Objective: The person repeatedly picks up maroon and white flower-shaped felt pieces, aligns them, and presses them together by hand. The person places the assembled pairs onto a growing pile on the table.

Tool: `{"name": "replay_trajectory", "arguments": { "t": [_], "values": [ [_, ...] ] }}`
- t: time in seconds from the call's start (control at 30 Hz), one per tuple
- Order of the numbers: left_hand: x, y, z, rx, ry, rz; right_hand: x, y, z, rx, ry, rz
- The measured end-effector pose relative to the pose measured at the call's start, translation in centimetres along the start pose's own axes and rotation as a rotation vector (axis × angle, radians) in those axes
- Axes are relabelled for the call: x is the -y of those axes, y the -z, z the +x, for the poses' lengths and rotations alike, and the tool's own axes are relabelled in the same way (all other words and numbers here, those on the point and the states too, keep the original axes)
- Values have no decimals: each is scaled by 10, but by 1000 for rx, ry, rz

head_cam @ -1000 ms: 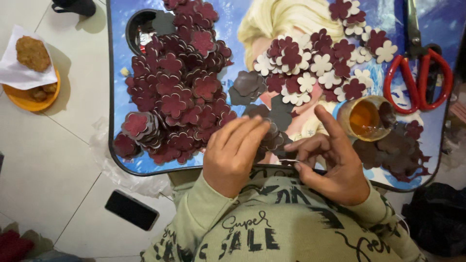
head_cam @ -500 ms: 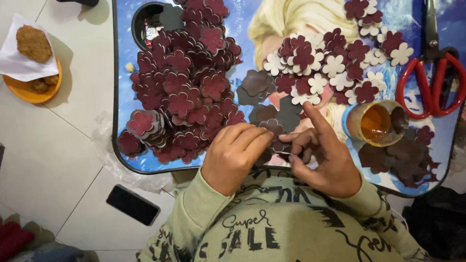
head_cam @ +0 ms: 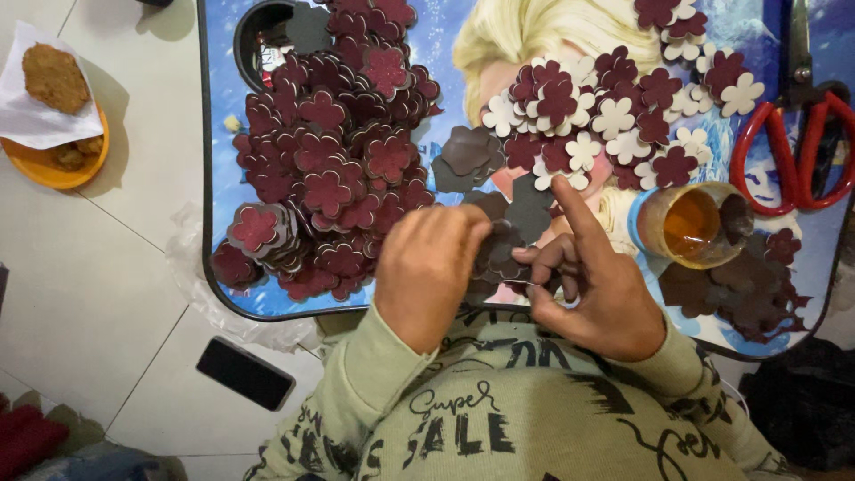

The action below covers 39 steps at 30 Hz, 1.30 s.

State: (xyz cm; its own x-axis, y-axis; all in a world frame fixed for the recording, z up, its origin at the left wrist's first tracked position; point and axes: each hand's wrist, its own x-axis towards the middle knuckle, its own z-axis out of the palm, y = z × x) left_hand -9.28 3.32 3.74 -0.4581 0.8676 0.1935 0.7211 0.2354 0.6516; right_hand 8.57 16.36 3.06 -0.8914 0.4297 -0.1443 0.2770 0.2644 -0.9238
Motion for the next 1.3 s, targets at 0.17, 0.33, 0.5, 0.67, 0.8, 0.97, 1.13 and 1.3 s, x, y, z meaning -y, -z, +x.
{"name": "replay_trajectory", "arguments": {
  "t": [0.17,0.33,0.5,0.67,0.8,0.97,1.13,1.3],
  "values": [
    [-12,25,-15,-251,122,-310,5,-1,-3,-16,-53,-39],
    [-12,29,-34,-140,376,-864,9,-1,-13,-30,-31,188],
    [-15,1,-48,-99,395,-1021,18,10,-39,-133,-8,476],
    [-15,-17,-65,61,599,-1398,10,6,-50,-173,-113,548],
    [-21,-28,-74,167,642,-1448,2,0,-52,-184,-121,610],
    [-21,-31,-78,267,603,-1476,-2,1,-57,-171,-141,638],
    [-22,-31,-77,313,596,-1486,-2,-2,-58,-180,-176,608],
    [-23,-29,-76,308,642,-1581,-2,-4,-55,-179,-178,547]
  ]
}}
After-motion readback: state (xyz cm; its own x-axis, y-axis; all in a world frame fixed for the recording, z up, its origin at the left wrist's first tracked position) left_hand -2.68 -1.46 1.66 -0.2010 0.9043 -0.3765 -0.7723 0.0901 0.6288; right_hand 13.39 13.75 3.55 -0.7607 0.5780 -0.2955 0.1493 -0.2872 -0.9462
